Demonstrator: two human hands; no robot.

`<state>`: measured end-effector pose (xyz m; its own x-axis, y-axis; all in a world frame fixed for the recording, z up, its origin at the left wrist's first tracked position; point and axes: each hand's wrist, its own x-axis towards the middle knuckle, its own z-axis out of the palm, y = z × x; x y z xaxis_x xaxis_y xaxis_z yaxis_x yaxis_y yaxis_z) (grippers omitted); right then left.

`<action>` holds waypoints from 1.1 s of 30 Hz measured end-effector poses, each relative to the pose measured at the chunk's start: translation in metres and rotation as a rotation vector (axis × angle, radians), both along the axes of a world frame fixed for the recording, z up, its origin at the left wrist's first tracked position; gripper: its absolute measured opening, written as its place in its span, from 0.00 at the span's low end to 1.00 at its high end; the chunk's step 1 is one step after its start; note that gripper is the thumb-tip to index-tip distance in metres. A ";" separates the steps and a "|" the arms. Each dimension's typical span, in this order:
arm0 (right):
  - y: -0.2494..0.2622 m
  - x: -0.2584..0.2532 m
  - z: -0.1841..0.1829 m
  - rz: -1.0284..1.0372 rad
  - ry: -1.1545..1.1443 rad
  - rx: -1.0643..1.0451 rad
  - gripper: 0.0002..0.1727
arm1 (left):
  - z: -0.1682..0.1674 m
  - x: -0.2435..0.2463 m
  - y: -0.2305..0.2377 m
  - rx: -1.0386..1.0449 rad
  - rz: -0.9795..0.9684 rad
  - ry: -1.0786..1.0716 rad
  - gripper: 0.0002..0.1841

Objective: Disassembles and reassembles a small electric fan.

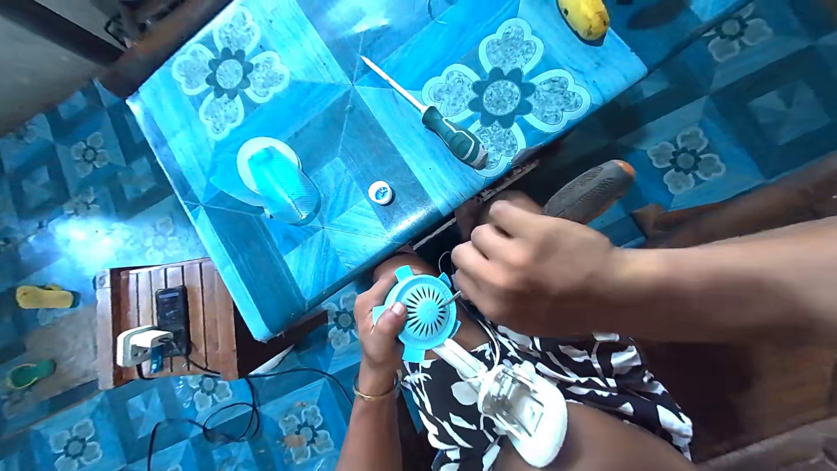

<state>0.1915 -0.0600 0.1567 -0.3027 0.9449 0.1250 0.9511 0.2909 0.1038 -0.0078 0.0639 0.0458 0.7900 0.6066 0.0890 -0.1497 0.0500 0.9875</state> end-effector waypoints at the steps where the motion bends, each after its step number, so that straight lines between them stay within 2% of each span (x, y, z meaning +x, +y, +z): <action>1: 0.002 0.002 -0.005 0.030 0.036 0.016 0.18 | 0.000 0.000 0.000 -0.003 -0.011 -0.005 0.20; 3: 0.009 0.008 -0.007 0.080 0.090 0.025 0.22 | 0.000 0.001 0.001 -0.003 -0.037 -0.024 0.20; 7: 0.023 0.022 -0.005 0.204 0.111 -0.025 0.24 | -0.001 0.001 0.002 -0.028 -0.075 -0.065 0.21; 13: 0.033 0.025 -0.004 0.225 0.147 -0.133 0.28 | 0.000 0.000 0.003 -0.029 -0.103 -0.076 0.23; 20: 0.042 0.028 0.000 0.246 0.210 -0.291 0.29 | 0.001 -0.002 0.004 -0.011 -0.124 -0.081 0.23; 33: 0.048 0.032 -0.016 0.304 0.320 -0.235 0.30 | -0.002 -0.003 0.006 -0.022 -0.173 -0.112 0.24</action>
<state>0.2234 -0.0116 0.1404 -0.5502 0.8334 0.0513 0.7928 0.5407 -0.2813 -0.0108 0.0703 0.0438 0.8686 0.4655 0.1700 -0.2454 0.1061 0.9636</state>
